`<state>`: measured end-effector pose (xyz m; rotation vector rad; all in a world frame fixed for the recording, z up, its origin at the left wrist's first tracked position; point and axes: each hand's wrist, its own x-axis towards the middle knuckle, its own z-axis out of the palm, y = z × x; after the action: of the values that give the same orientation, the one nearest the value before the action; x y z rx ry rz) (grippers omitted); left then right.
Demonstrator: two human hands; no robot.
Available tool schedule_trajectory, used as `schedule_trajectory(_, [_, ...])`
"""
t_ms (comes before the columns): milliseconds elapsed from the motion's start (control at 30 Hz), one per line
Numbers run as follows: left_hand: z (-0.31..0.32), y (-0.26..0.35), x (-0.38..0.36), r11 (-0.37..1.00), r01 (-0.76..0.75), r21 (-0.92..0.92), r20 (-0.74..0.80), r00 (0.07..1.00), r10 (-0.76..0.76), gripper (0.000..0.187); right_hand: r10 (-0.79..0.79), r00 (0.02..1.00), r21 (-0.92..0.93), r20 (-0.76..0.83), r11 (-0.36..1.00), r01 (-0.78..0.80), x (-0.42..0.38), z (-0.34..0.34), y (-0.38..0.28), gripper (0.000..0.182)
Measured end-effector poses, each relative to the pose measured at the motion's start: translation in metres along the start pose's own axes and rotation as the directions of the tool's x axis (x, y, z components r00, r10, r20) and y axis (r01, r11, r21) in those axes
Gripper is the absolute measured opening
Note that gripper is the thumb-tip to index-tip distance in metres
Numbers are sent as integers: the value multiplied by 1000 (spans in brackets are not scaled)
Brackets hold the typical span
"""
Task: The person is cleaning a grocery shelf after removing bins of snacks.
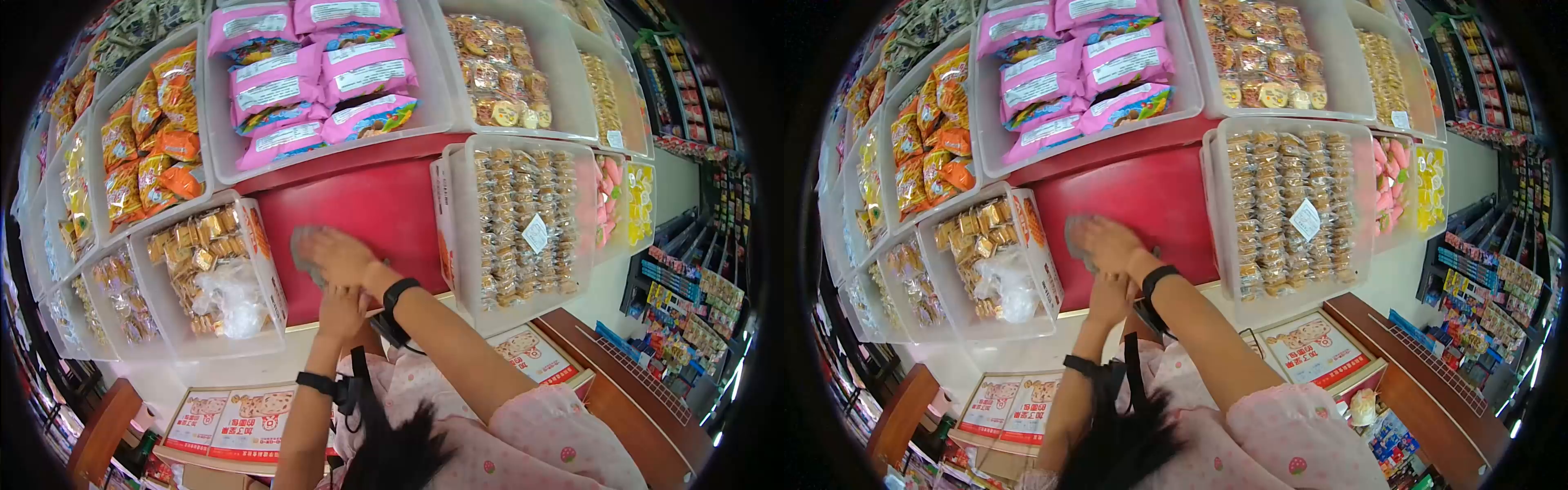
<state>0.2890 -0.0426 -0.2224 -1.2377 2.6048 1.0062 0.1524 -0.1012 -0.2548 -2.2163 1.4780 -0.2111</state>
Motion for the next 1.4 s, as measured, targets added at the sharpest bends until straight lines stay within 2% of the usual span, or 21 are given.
schedule_trajectory(100, [-25, -24, 42, 993, -10, 116, -119, 993, 24, 43, 134, 977, 34, -164, 991, -130, 44, -4, 7, 58])
schedule_trajectory(167, [-16, -35, 51, 992, 8, 126, -8, 1000, -7, 47, 162, 966, 16, -201, 987, -163, 47, 2, -1, 58])
schedule_trajectory(200, [-21, -31, 54, 996, 70, -62, 210, 976, -56, 46, 100, 984, -12, -145, 995, -103, 42, 8, -8, 54])
schedule_trajectory(233, [-3, -33, 42, 994, 82, -65, 198, 978, -68, 46, 34, 995, -44, -93, 998, -39, 38, 12, -15, 50])
schedule_trajectory(300, [39, -28, -5, 991, -97, 91, -138, 984, 109, 41, -33, 997, -66, -64, 997, 29, 8, 25, -41, 48])
schedule_trajectory(333, [38, -18, -22, 993, -83, 89, -140, 986, 95, 41, -83, 996, 29, -24, 996, 84, -8, 33, -52, 46])
schedule_trajectory(400, [32, -1, -50, 976, 39, -216, 181, 983, 1, 44, -145, 989, 129, 16, 981, 142, -38, 49, -69, 45])
schedule_trajectory(467, [25, 13, -68, 986, 13, -168, 199, 980, 21, 44, -196, 965, 339, 173, 932, 129, -60, 59, -76, 40])
schedule_trajectory(567, [34, 19, -70, 980, 49, -191, 207, 978, -9, 44, -151, 966, 440, 208, 897, 46, -68, 47, -63, 36])
schedule_trajectory(633, [35, 15, -68, 993, 83, -85, 104, 992, -74, 43, -153, 940, 390, 305, 921, 24, -64, 11, -47, 44])
schedule_trajectory(700, [25, 15, -66, 999, 20, -32, -33, 999, -21, 44, -60, 998, 156, -8, 986, 61, -60, 5, -33, 58])
schedule_trajectory(767, [22, 9, -68, 1000, -2, 12, -92, 996, 3, 44, -12, 1000, 88, 4, 996, 11, -48, 14, -47, 60])
schedule_trajectory(833, [9, 7, -68, 998, 49, -27, 4, 999, -49, 44, 39, 999, 7, 20, 999, -39, -31, 23, -64, 62])
schedule_trajectory(900, [0, 4, -74, 968, 240, 69, 246, 937, -249, 41, 12, 1000, 3, 9, 1000, -12, -13, 33, -87, 60])
schedule_trajectory(933, [18, -8, -83, 990, 55, 126, -91, 995, -44, 39, 17, 1000, 5, 19, 1000, -17, -15, 37, -98, 60])
schedule_trajectory(967, [35, -16, -97, 992, 49, 119, -86, 996, -39, 39, -10, 1000, -2, 25, 1000, 10, -19, 39, -109, 58])
schedule_trajectory(1033, [32, -15, -100, 983, 178, -51, 126, 977, -170, 55, -26, 999, -28, 20, 999, 26, -26, 43, -118, 55])
schedule_trajectory(1067, [25, -8, -103, 967, 206, -152, 124, 974, -189, 56, -43, 998, 68, 39, 997, 41, -37, 50, -123, 55])
schedule_trajectory(1233, [35, 0, -110, 992, 119, -36, 26, 993, -118, 52, -45, 998, 265, -32, 963, 52, -56, 62, -128, 40])
schedule_trajectory(1300, [26, 5, -104, 982, 174, -71, 275, 950, -149, 52, -102, 992, 357, 80, 932, 67, -56, 60, -122, 32])
schedule_trajectory(1400, [31, 19, -91, 978, 122, -167, 302, 951, -67, 51, -20, 996, 288, 83, 958, -5, -76, 48, -106, 28])
